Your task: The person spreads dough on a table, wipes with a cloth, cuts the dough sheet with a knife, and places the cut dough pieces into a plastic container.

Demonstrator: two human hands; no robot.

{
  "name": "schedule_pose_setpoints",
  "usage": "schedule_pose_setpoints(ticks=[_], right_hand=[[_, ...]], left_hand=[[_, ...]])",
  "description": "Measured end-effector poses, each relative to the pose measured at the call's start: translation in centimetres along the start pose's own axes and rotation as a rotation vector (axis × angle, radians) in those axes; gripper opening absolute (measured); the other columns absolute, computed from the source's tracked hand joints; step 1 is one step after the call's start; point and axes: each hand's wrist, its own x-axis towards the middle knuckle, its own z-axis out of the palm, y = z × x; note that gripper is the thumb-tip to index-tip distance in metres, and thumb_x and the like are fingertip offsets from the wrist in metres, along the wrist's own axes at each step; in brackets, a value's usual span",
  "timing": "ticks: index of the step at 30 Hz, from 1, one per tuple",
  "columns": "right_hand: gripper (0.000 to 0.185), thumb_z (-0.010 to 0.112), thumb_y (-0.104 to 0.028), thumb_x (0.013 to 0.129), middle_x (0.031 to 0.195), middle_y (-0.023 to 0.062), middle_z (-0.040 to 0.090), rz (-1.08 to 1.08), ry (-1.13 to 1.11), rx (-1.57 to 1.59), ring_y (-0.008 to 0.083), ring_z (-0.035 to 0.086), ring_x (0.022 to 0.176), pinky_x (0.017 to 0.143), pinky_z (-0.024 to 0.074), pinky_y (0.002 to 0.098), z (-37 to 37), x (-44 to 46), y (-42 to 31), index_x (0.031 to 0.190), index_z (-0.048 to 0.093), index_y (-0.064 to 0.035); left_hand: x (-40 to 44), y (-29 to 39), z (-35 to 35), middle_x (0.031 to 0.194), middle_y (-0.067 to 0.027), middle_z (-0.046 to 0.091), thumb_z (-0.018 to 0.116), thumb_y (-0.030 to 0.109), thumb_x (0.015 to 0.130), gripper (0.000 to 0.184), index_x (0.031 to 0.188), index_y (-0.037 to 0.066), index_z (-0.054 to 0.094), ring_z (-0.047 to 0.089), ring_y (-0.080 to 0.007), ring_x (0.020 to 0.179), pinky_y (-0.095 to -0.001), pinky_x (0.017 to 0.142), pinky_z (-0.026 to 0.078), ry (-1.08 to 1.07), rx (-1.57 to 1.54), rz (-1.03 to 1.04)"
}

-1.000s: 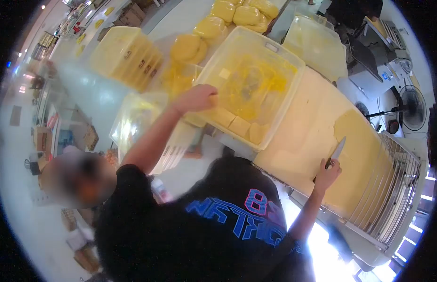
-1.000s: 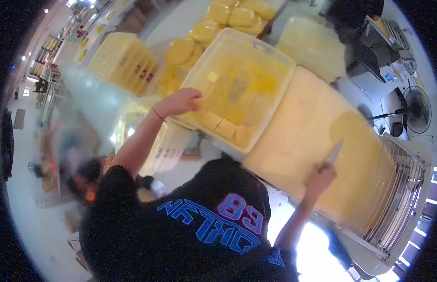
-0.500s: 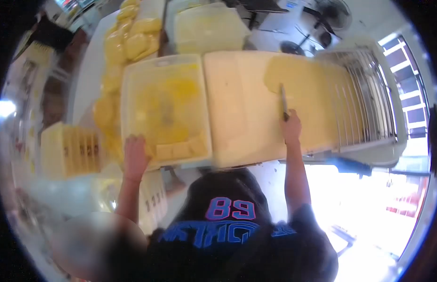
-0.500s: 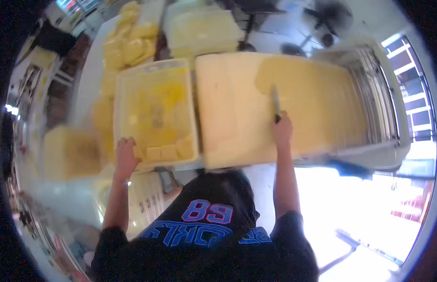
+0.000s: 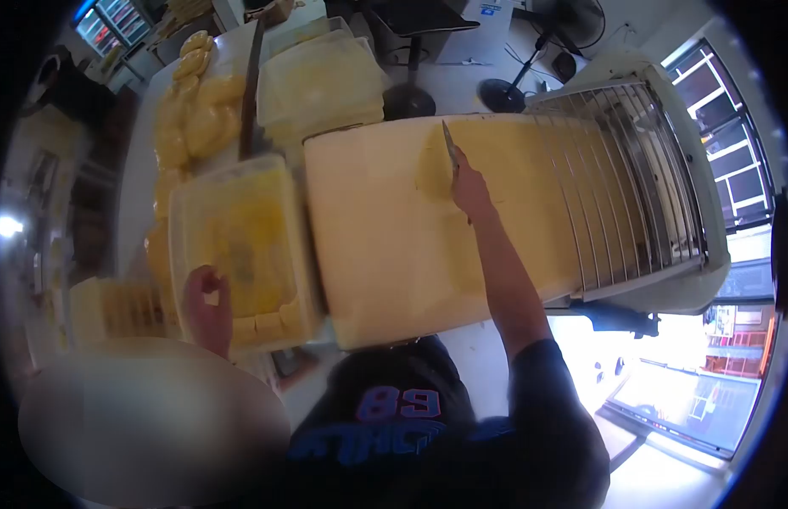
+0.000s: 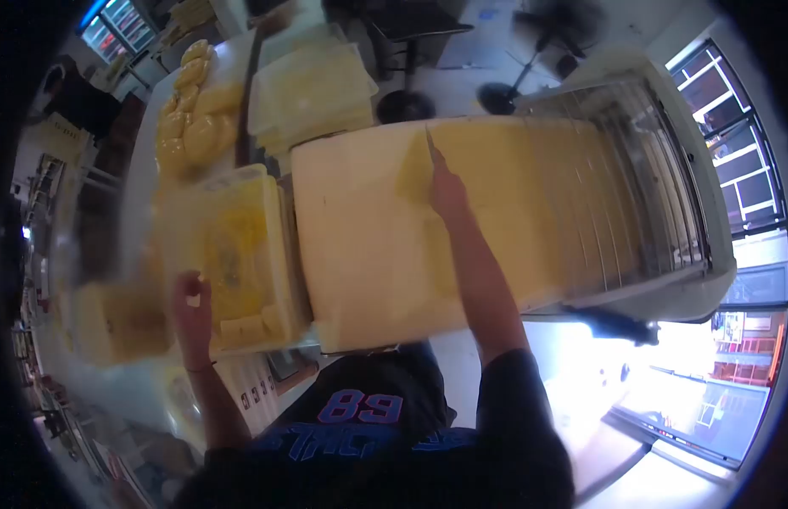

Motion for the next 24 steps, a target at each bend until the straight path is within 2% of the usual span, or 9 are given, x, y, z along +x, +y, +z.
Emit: schedule_pose_setpoints(ticks=[2,6,12,14,16,17,21,22,24], right_hand=[[0.057,0.038,-0.011,0.094,0.087,0.0286,0.063,0.004,-0.045,-0.027,0.0363,0.065,0.067,0.062,0.0526,0.0463,0.4,3.4,0.0,0.148,0.023,-0.0230],[0.066,0.035,-0.009,0.092,0.083,0.0286,0.062,0.000,-0.157,0.043,0.0355,0.064,0.062,0.054,0.0529,0.0438,1.6,7.9,0.9,0.151,0.012,-0.0271],[0.066,0.031,-0.010,0.092,0.086,0.0296,0.062,0.042,-0.326,0.115,0.0380,0.064,0.066,0.055,0.0539,0.0428,-1.7,4.6,0.7,0.152,0.008,-0.0237],[0.064,0.032,-0.012,0.093,0.088,0.0317,0.062,-0.106,-0.147,0.135,0.0415,0.064,0.071,0.062,0.0533,0.0472,-1.1,-0.3,2.3,0.152,0.008,-0.0217],[0.062,0.034,-0.016,0.095,0.091,0.0348,0.061,-0.094,-0.195,0.155,0.0459,0.063,0.076,0.072,0.0505,0.0517,-2.1,-5.8,4.0,0.151,0.010,-0.0210],[0.060,0.035,-0.018,0.096,0.093,0.0365,0.061,0.087,-0.443,0.164,0.0479,0.062,0.079,0.077,0.0486,0.0533,-4.9,-8.3,3.3,0.151,0.011,-0.0212],[0.058,0.038,-0.016,0.096,0.094,0.0363,0.060,0.147,-0.580,0.104,0.0501,0.060,0.083,0.074,0.0472,0.0538,-10.0,-14.4,3.6,0.150,0.019,-0.0211],[0.057,0.040,-0.016,0.096,0.090,0.0329,0.061,0.082,-0.511,0.132,0.0462,0.061,0.077,0.070,0.0478,0.0518,-9.7,-15.4,5.1,0.149,0.020,-0.0214],[0.057,0.042,-0.015,0.096,0.081,0.0261,0.063,-0.042,-0.383,0.187,0.0384,0.063,0.066,0.062,0.0490,0.0477,-8.8,-16.3,8.1,0.149,0.023,-0.0220]], left_hand=[[0.6,5.2,2.9,0.082,-0.0078,0.060,0.067,0.003,0.082,0.017,0.097,0.003,0.060,0.058,-0.0179,0.075,-0.0298,0.072,0.049,0.073,-0.141,0.012],[1.3,10.7,10.4,0.082,-0.0044,0.060,0.067,0.003,0.084,0.015,0.097,0.003,0.061,0.057,-0.0112,0.075,-0.0258,0.069,0.048,-0.045,-0.282,0.140],[5.9,16.2,24.1,0.077,-0.0020,0.061,0.070,0.008,0.083,0.018,0.097,0.003,0.061,0.058,-0.0092,0.071,-0.0234,0.067,0.048,-0.198,-0.570,0.003],[9.7,17.6,30.0,0.080,-0.0042,0.064,0.071,0.012,0.082,0.021,0.098,0.002,0.061,0.060,-0.0124,0.070,-0.0245,0.067,0.050,-0.251,-0.499,0.123],[13.4,17.4,37.2,0.087,-0.0109,0.067,0.074,0.020,0.075,0.032,0.102,0.005,0.061,0.065,-0.0218,0.081,-0.0331,0.073,0.052,-0.346,-0.407,0.120],[14.6,17.8,40.0,0.092,-0.0120,0.067,0.075,0.025,0.074,0.037,0.102,0.005,0.062,0.065,-0.0239,0.086,-0.0361,0.077,0.052,-0.364,-0.327,0.134],[16.3,17.9,48.2,0.106,-0.0139,0.065,0.078,0.038,0.068,0.055,0.109,0.006,0.060,0.062,-0.0299,0.099,-0.0431,0.086,0.049,-0.451,0.116,0.168],[17.1,18.6,47.8,0.110,-0.0136,0.063,0.079,0.041,0.065,0.062,0.113,0.008,0.058,0.061,-0.0338,0.102,-0.0448,0.088,0.048,-0.649,0.172,0.170],[17.2,19.5,45.9,0.105,-0.0141,0.065,0.077,0.038,0.069,0.054,0.109,0.008,0.057,0.062,-0.0346,0.098,-0.0464,0.084,0.049,-0.616,0.167,0.339]])
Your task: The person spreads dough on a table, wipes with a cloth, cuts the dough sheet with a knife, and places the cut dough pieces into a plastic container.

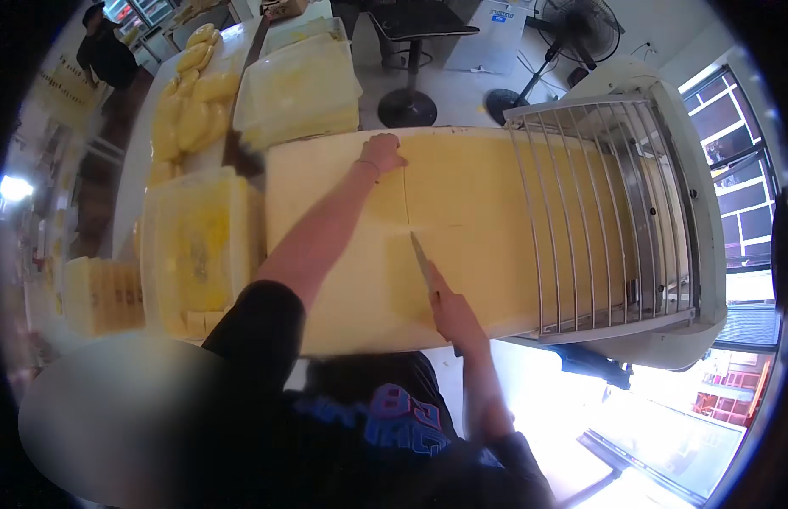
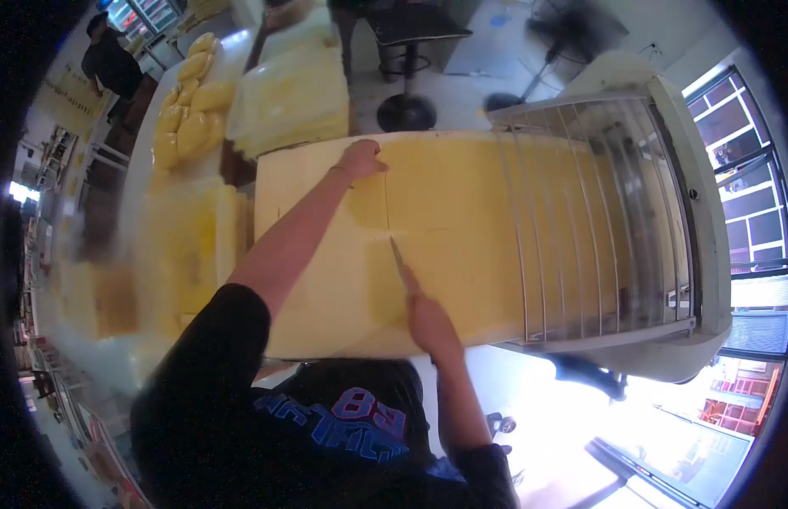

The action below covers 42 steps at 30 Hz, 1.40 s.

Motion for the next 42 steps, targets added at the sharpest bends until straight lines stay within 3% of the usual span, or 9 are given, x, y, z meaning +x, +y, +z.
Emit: schedule_pose_setpoints(ticks=[6,9,13,18,22,27,30,33,42], right_hand=[[0.059,0.044,-0.008,0.097,0.072,0.0006,0.045,0.239,0.098,0.515,0.0060,0.040,0.052,0.044,0.0392,0.0244,-3.8,-1.8,-0.3,0.150,0.024,-0.0247],[0.057,0.045,-0.011,0.095,0.061,0.0030,0.045,0.274,0.147,0.670,0.0097,0.044,0.048,0.043,0.0402,0.0290,-4.9,-1.3,-1.5,0.148,0.030,-0.0232],[0.054,0.038,-0.009,0.099,0.069,-0.0010,0.038,0.159,0.106,0.597,0.0015,0.034,0.050,0.039,0.0317,0.0188,-5.8,-0.9,-5.4,0.150,0.025,-0.0228],[0.054,0.039,-0.014,0.098,0.066,0.0112,0.056,-0.038,0.056,0.176,0.0238,0.052,0.049,0.049,0.0437,0.0374,-1.1,-0.9,-7.1,0.150,0.024,-0.0205],[0.055,0.040,-0.017,0.097,0.072,0.0261,0.060,-0.116,-0.092,-0.007,0.0456,0.057,0.060,0.061,0.0452,0.0511,6.1,-1.3,-7.6,0.149,0.024,-0.0236],[0.055,0.040,-0.020,0.098,0.062,0.0260,0.054,-0.014,-0.153,-0.120,0.0438,0.055,0.057,0.058,0.0434,0.0508,8.5,-2.3,-11.8,0.150,0.022,-0.0280],[0.057,0.040,-0.020,0.098,0.059,0.0257,0.053,-0.041,-0.083,-0.085,0.0427,0.055,0.055,0.057,0.0428,0.0502,7.9,-2.9,-15.3,0.150,0.019,-0.0280],[0.059,0.040,-0.019,0.098,0.061,0.0255,0.054,-0.009,-0.092,-0.130,0.0420,0.056,0.056,0.057,0.0432,0.0496,10.0,-2.4,-16.0,0.151,0.016,-0.0270],[0.067,0.041,-0.012,0.093,0.067,0.0273,0.059,0.013,-0.086,-0.185,0.0433,0.059,0.061,0.060,0.0458,0.0525,13.7,-1.7,-15.0,0.151,0.013,-0.0283]], left_hand=[[-14.1,5.8,-11.5,0.070,-0.0093,0.062,0.066,0.007,0.084,0.019,0.089,0.006,0.048,0.064,-0.0275,0.072,-0.0349,0.061,0.049,0.182,-0.436,0.120],[-20.7,7.4,-14.3,0.076,-0.0073,0.061,0.063,0.000,0.086,0.015,0.093,0.005,0.051,0.062,-0.0183,0.075,-0.0268,0.062,0.049,0.378,-1.113,-0.043],[-27.2,5.9,-12.9,0.092,-0.0091,0.064,0.060,-0.002,0.088,0.014,0.101,0.003,0.056,0.061,-0.0143,0.080,-0.0242,0.067,0.051,0.555,-1.099,-0.243],[-35.8,-3.0,-3.3,0.100,-0.0097,0.064,0.061,0.002,0.085,0.018,0.103,0.003,0.061,0.064,-0.0196,0.080,-0.0291,0.069,0.053,0.441,-0.678,-0.390],[-39.6,-9.0,2.4,0.099,-0.0050,0.063,0.065,0.012,0.088,0.018,0.103,0.003,0.062,0.062,-0.0132,0.081,-0.0271,0.067,0.055,0.417,-0.690,-0.496],[-40.6,-7.0,0.3,0.092,-0.0138,0.063,0.063,0.008,0.083,0.017,0.099,0.003,0.065,0.062,-0.0264,0.087,-0.0356,0.076,0.051,0.431,-0.941,-0.511],[-41.6,-6.7,-1.5,0.092,-0.0148,0.061,0.062,0.007,0.082,0.019,0.100,0.002,0.064,0.061,-0.0316,0.087,-0.0371,0.079,0.049,0.404,-0.658,-0.458],[-42.5,-8.6,1.5,0.091,-0.0111,0.063,0.071,0.014,0.081,0.031,0.108,0.004,0.061,0.061,-0.0168,0.073,-0.0313,0.065,0.050,0.437,-0.546,-0.449],[-42.3,-7.6,2.2,0.089,-0.0130,0.059,0.070,0.013,0.079,0.030,0.105,0.004,0.060,0.058,-0.0252,0.071,-0.0363,0.067,0.048,0.656,-0.596,-0.366]])
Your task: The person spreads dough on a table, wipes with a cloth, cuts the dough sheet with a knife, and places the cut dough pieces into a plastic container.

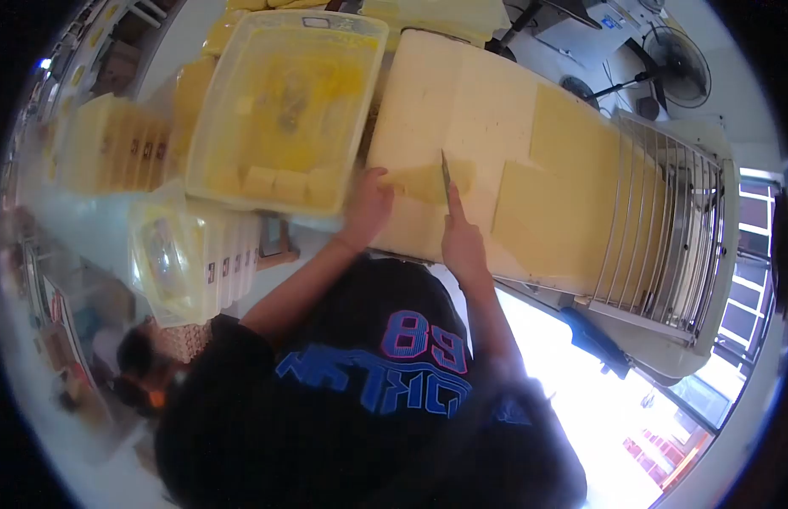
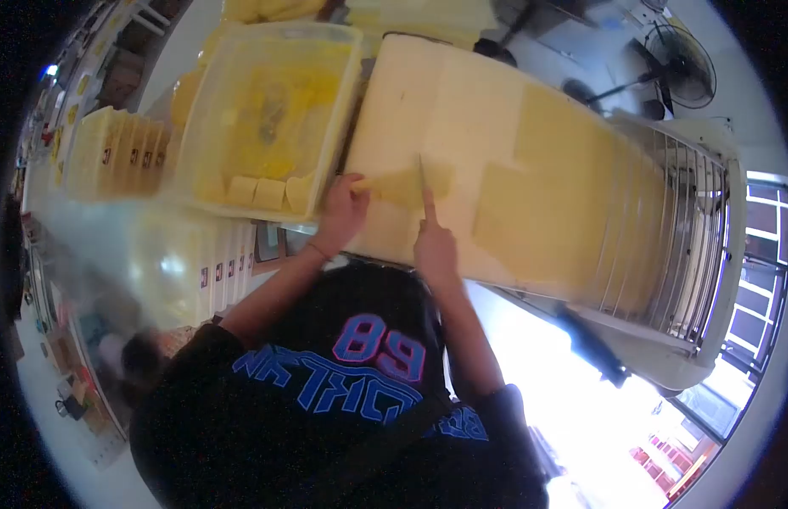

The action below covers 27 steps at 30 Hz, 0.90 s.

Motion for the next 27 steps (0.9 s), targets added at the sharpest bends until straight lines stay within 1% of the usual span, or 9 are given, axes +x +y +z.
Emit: schedule_pose_setpoints(ticks=[4,8,11,13,15,17,19,22,27], right_hand=[[0.063,0.039,-0.016,0.094,0.067,0.0306,0.056,0.061,-0.075,0.092,0.0457,0.058,0.063,0.062,0.0434,0.0533,-0.9,-1.3,-4.6,0.151,0.014,-0.0267],[0.060,0.040,-0.016,0.095,0.069,0.0271,0.058,-0.190,-0.031,0.098,0.0398,0.056,0.057,0.054,0.0429,0.0476,4.7,0.4,0.1,0.151,0.018,-0.0236],[0.063,0.043,-0.017,0.095,0.072,0.0199,0.062,0.150,-0.328,0.524,0.0377,0.055,0.055,0.056,0.0451,0.0481,-1.5,0.7,-1.7,0.152,0.017,-0.0237],[0.066,0.049,-0.017,0.093,0.090,0.0182,0.062,0.047,-0.028,0.294,0.0363,0.058,0.073,0.074,0.0477,0.0485,-3.6,0.9,-0.4,0.152,0.019,-0.0188],[0.065,0.052,-0.016,0.092,0.111,0.0212,0.056,-0.121,0.496,-0.183,0.0353,0.054,0.101,0.095,0.0405,0.0451,-3.4,1.4,1.9,0.149,0.023,-0.0105],[0.062,0.055,-0.017,0.090,0.123,0.0213,0.050,-0.193,0.507,-0.053,0.0366,0.044,0.116,0.102,0.0341,0.0438,-4.7,2.0,1.2,0.146,0.029,-0.0061],[0.059,0.057,-0.019,0.089,0.130,0.0214,0.047,-0.254,0.477,-0.005,0.0377,0.039,0.124,0.105,0.0306,0.0449,-4.4,2.5,0.6,0.142,0.035,-0.0054],[0.054,0.058,-0.024,0.088,0.135,0.0214,0.044,-0.350,0.375,-0.144,0.0378,0.037,0.129,0.105,0.0286,0.0519,-0.7,4.8,0.1,0.138,0.043,-0.0107],[0.045,0.056,-0.030,0.088,0.142,0.0158,0.041,-0.488,0.326,-0.353,0.0307,0.034,0.135,0.102,0.0221,0.0650,3.5,6.9,0.8,0.131,0.052,-0.0185]], left_hand=[[0.5,1.6,-0.8,0.092,-0.0134,0.059,0.070,0.011,0.078,0.028,0.102,0.003,0.060,0.058,-0.0282,0.073,-0.0360,0.071,0.048,-0.050,0.074,-0.036],[1.3,2.2,-0.9,0.095,-0.0129,0.060,0.072,0.009,0.076,0.029,0.101,0.002,0.059,0.059,-0.0290,0.080,-0.0351,0.075,0.048,-0.091,0.126,0.123],[0.8,6.1,-3.4,0.096,-0.0112,0.060,0.074,0.006,0.074,0.030,0.099,0.003,0.059,0.059,-0.0277,0.085,-0.0347,0.077,0.048,-0.185,-0.119,0.164],[1.8,10.4,-6.9,0.097,-0.0091,0.061,0.075,0.004,0.074,0.029,0.098,0.004,0.058,0.059,-0.0248,0.084,-0.0335,0.076,0.048,-0.203,-0.267,0.102],[3.2,14.1,-11.1,0.097,-0.0062,0.061,0.074,0.003,0.075,0.028,0.098,0.005,0.059,0.059,-0.0202,0.079,-0.0314,0.072,0.048,-0.194,-0.310,0.021],[5.0,13.1,-14.3,0.097,-0.0032,0.062,0.075,0.004,0.077,0.026,0.098,0.006,0.059,0.058,-0.0129,0.075,-0.0269,0.068,0.049,-0.199,-0.377,-0.268],[8.7,12.4,-17.3,0.098,-0.0022,0.062,0.075,0.010,0.080,0.026,0.100,0.006,0.059,0.060,-0.0099,0.078,-0.0236,0.067,0.049,-0.144,0.019,-0.327],[12.5,6.2,-17.5,0.089,0.0003,0.063,0.071,0.017,0.082,0.029,0.104,0.006,0.058,0.056,-0.0050,0.076,-0.0228,0.067,0.046,-0.267,-0.277,-0.370],[13.5,0.5,-14.8,0.094,-0.0073,0.063,0.068,0.019,0.083,0.038,0.117,0.006,0.055,0.059,-0.0146,0.079,-0.0301,0.070,0.049,-0.525,0.081,0.015]])
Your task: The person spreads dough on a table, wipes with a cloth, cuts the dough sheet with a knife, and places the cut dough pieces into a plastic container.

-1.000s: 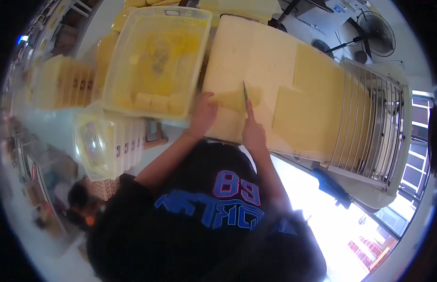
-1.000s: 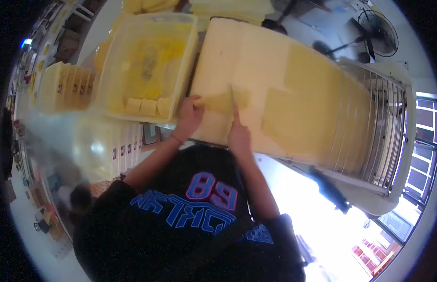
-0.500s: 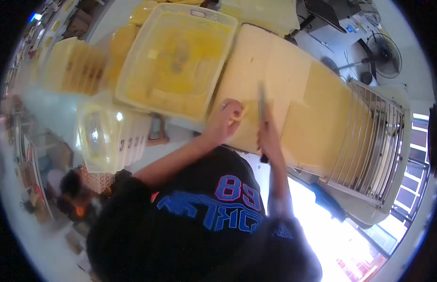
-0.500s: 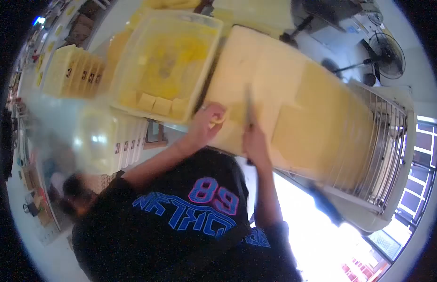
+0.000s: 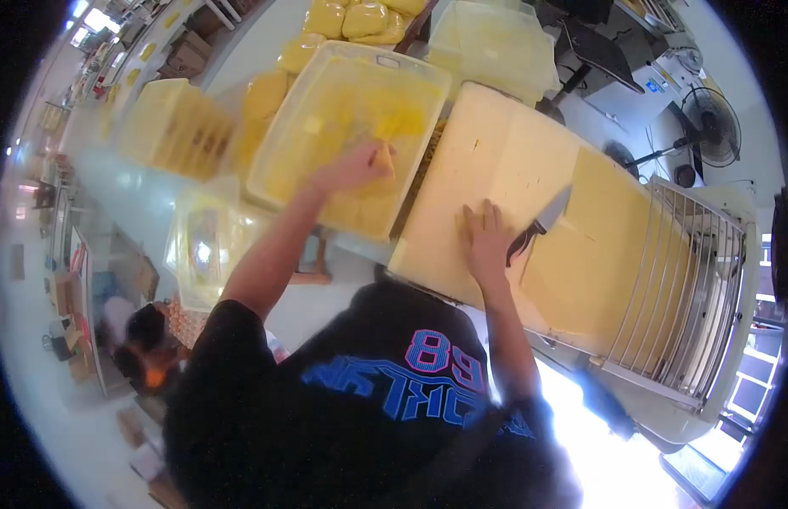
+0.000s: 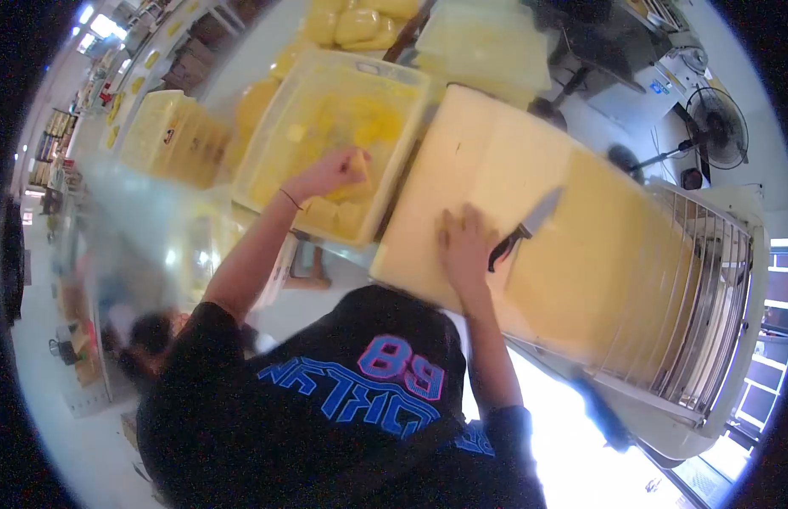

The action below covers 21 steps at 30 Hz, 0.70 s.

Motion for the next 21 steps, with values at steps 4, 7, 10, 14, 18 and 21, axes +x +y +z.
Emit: schedule_pose_setpoints(ticks=[4,7,10,14,18,21], right_hand=[[0.034,0.058,-0.030,0.087,0.139,0.0100,0.046,0.036,0.017,0.103,0.0256,0.039,0.133,0.102,0.0224,0.0657,0.6,0.0,1.2,0.119,0.059,-0.0173],[0.027,0.060,-0.029,0.086,0.132,0.0091,0.052,0.025,0.030,0.153,0.0254,0.044,0.127,0.102,0.0245,0.0642,0.0,0.7,1.2,0.108,0.062,-0.0129],[0.024,0.064,-0.025,0.085,0.117,0.0103,0.060,0.040,-0.051,0.247,0.0273,0.055,0.111,0.099,0.0337,0.0558,-1.9,1.9,1.4,0.103,0.062,-0.0092],[0.030,0.069,-0.014,0.083,0.098,0.0099,0.066,0.237,-0.103,0.741,0.0211,0.063,0.086,0.086,0.0464,0.0375,-4.6,3.4,1.3,0.109,0.058,-0.0055],[0.033,0.065,-0.006,0.087,0.107,0.0054,0.064,0.351,-0.101,1.533,0.0125,0.060,0.095,0.081,0.0487,0.0284,-11.0,5.2,-2.9,0.118,0.053,-0.0057],[0.048,0.066,-0.009,0.087,0.120,0.0114,0.059,0.234,-0.043,1.501,0.0168,0.057,0.106,0.089,0.0470,0.0323,-12.2,6.0,-4.9,0.130,0.046,-0.0067]], left_hand=[[0.3,2.7,1.2,0.093,-0.0117,0.060,0.068,0.017,0.081,0.045,0.122,0.008,0.051,0.060,-0.0207,0.085,-0.0342,0.077,0.049,-0.147,0.145,-0.141],[0.6,3.3,1.7,0.092,-0.0132,0.059,0.069,0.016,0.079,0.048,0.122,0.008,0.051,0.060,-0.0256,0.087,-0.0369,0.080,0.048,-0.095,0.203,-0.081],[0.7,1.8,2.7,0.095,-0.0152,0.058,0.072,0.014,0.074,0.053,0.122,0.007,0.051,0.060,-0.0274,0.089,-0.0357,0.080,0.048,0.096,0.349,0.069],[0.4,4.6,2.3,0.105,-0.0136,0.058,0.073,0.013,0.077,0.051,0.123,0.005,0.050,0.060,-0.0253,0.097,-0.0359,0.082,0.049,0.340,0.376,0.287],[-0.6,11.3,4.2,0.107,-0.0079,0.061,0.070,0.016,0.083,0.044,0.122,0.004,0.052,0.061,-0.0197,0.099,-0.0307,0.079,0.051,0.159,-0.395,0.075],[-0.3,12.0,3.1,0.103,-0.0046,0.064,0.067,0.017,0.087,0.037,0.120,0.004,0.055,0.062,-0.0150,0.093,-0.0263,0.077,0.051,0.003,-0.778,-0.130]])
